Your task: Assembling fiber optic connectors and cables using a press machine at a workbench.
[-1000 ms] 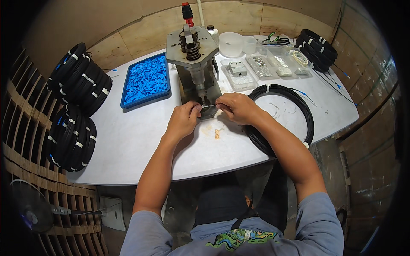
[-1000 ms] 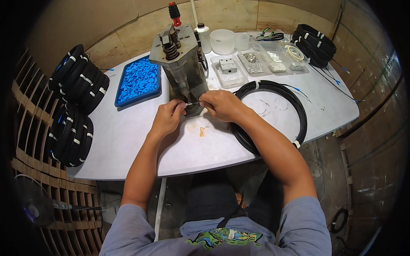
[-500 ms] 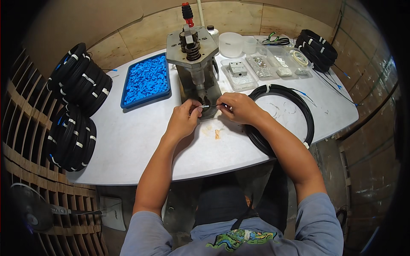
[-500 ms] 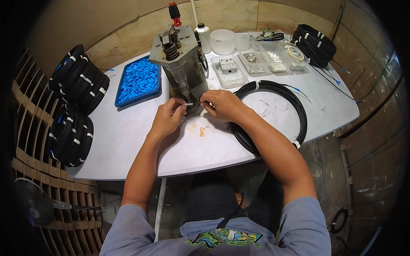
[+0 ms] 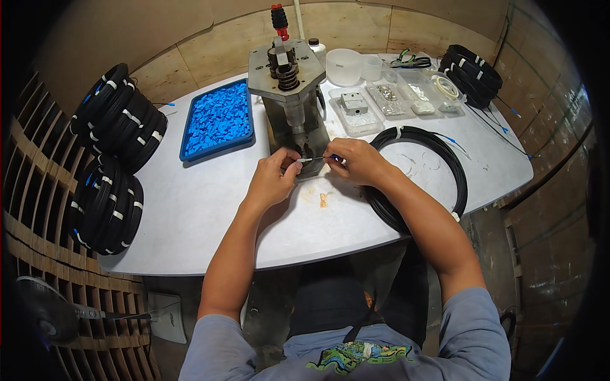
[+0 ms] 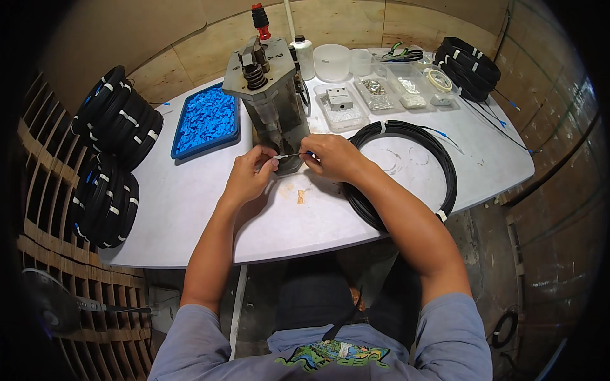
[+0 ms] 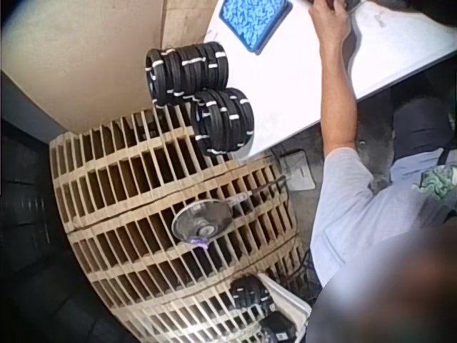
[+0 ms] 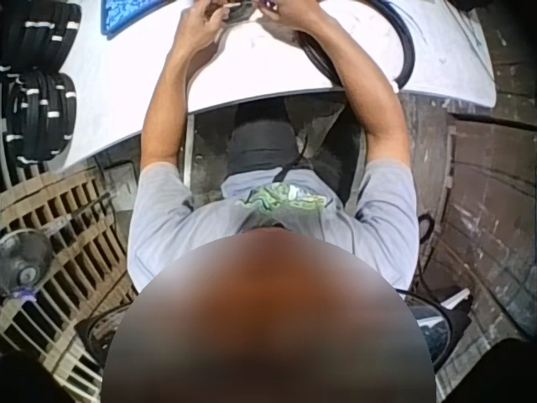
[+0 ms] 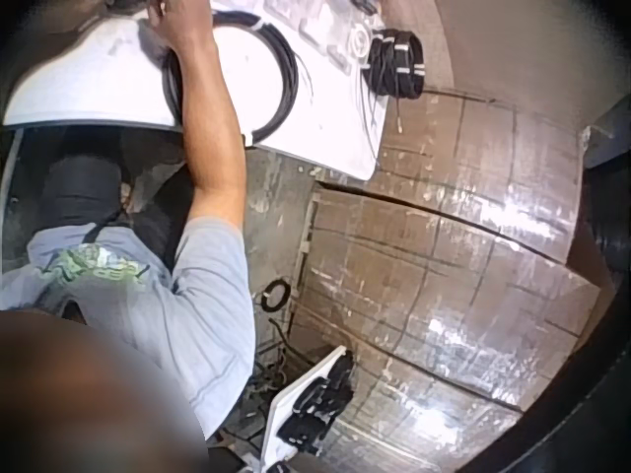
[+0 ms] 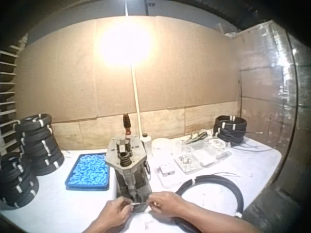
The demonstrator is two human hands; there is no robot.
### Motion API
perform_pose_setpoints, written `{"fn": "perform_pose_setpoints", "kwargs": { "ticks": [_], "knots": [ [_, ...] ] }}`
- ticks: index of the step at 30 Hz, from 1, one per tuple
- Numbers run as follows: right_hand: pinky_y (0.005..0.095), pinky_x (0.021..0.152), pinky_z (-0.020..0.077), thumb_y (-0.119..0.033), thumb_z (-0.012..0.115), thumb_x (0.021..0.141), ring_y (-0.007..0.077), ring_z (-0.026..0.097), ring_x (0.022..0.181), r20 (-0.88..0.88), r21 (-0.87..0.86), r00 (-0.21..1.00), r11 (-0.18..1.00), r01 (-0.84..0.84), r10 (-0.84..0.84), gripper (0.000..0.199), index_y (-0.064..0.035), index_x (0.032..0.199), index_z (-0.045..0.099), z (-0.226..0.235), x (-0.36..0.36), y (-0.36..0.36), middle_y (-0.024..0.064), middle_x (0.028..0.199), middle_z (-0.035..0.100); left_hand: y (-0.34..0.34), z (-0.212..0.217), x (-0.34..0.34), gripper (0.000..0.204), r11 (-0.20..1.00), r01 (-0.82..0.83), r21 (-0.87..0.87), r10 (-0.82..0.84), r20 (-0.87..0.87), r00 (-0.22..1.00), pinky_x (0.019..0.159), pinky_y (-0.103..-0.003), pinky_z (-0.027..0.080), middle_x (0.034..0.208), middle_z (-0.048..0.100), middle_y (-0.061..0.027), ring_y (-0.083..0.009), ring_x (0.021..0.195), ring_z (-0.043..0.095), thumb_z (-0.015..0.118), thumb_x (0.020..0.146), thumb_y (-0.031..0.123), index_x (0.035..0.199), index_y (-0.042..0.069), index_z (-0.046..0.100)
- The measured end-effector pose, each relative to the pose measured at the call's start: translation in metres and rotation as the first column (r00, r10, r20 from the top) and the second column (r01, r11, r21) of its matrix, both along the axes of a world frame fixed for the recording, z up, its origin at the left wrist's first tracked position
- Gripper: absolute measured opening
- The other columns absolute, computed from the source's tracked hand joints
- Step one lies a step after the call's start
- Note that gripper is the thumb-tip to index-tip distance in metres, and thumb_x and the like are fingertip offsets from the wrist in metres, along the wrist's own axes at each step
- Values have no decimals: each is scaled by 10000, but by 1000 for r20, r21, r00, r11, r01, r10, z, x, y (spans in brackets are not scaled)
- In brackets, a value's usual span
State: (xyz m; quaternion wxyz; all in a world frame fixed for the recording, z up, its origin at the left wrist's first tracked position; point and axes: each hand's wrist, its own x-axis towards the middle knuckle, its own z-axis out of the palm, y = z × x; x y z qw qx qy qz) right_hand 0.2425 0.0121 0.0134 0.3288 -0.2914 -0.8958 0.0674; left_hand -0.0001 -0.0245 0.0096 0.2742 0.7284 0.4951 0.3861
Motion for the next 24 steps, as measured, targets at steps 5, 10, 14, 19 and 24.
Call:
{"fn": "perform_pose_setpoints", "kwargs": {
  "ticks": [5, 10, 14, 19, 24],
  "knots": [
    [422, 684, 537, -111, 692, 846, 331, 670, 777, 12, -51, 1000, 998, 21, -21, 87, -78, 894, 628, 4, 0, -4, 112, 817, 653, -2, 1, 0, 202, 999, 6, 45, -4, -53, 999, 749, -320, 547, 849, 740, -136, -194, 796, 717, 693, 903, 118, 1037, -29, 655],
    [419, 690, 538, -125, 686, 861, 327, 669, 778, 11, -67, 1000, 997, 25, -24, 81, -78, 914, 646, 3, 0, -5, 108, 834, 657, -5, 6, 3, 186, 998, -32, 63, 33, -30, 999, 695, -319, 540, 805, 740, -119, -181, 755, 712, 695, 904, 134, 1022, -8, 673],
    [421, 688, 536, -138, 680, 881, 327, 667, 777, -8, -30, 1000, 1000, 3, -3, 80, -75, 920, 651, 2, 0, -3, 105, 843, 656, -3, 5, 4, 174, 994, -40, 103, 39, 6, 999, 648, -317, 536, 779, 737, -112, -177, 727, 711, 684, 917, 141, 1014, -4, 679],
    [426, 698, 532, -155, 666, 911, 336, 663, 795, 0, -33, 1000, 999, -6, 6, 92, -65, 927, 654, 2, -1, -3, 108, 847, 652, -1, 2, 2, 181, 985, -37, 167, 46, -50, 998, 630, -314, 548, 776, 733, -127, -182, 728, 721, 667, 944, 162, 1001, -9, 682],
    [434, 711, 530, -155, 652, 919, 345, 660, 812, 5, -51, 1000, 999, -3, 4, 97, -61, 944, 654, 2, -1, -3, 119, 854, 651, 0, 1, 2, 207, 986, -36, 160, 42, -35, 998, 625, -313, 555, 776, 731, -139, -194, 726, 725, 660, 962, 186, 976, -19, 683]
  ]
}}
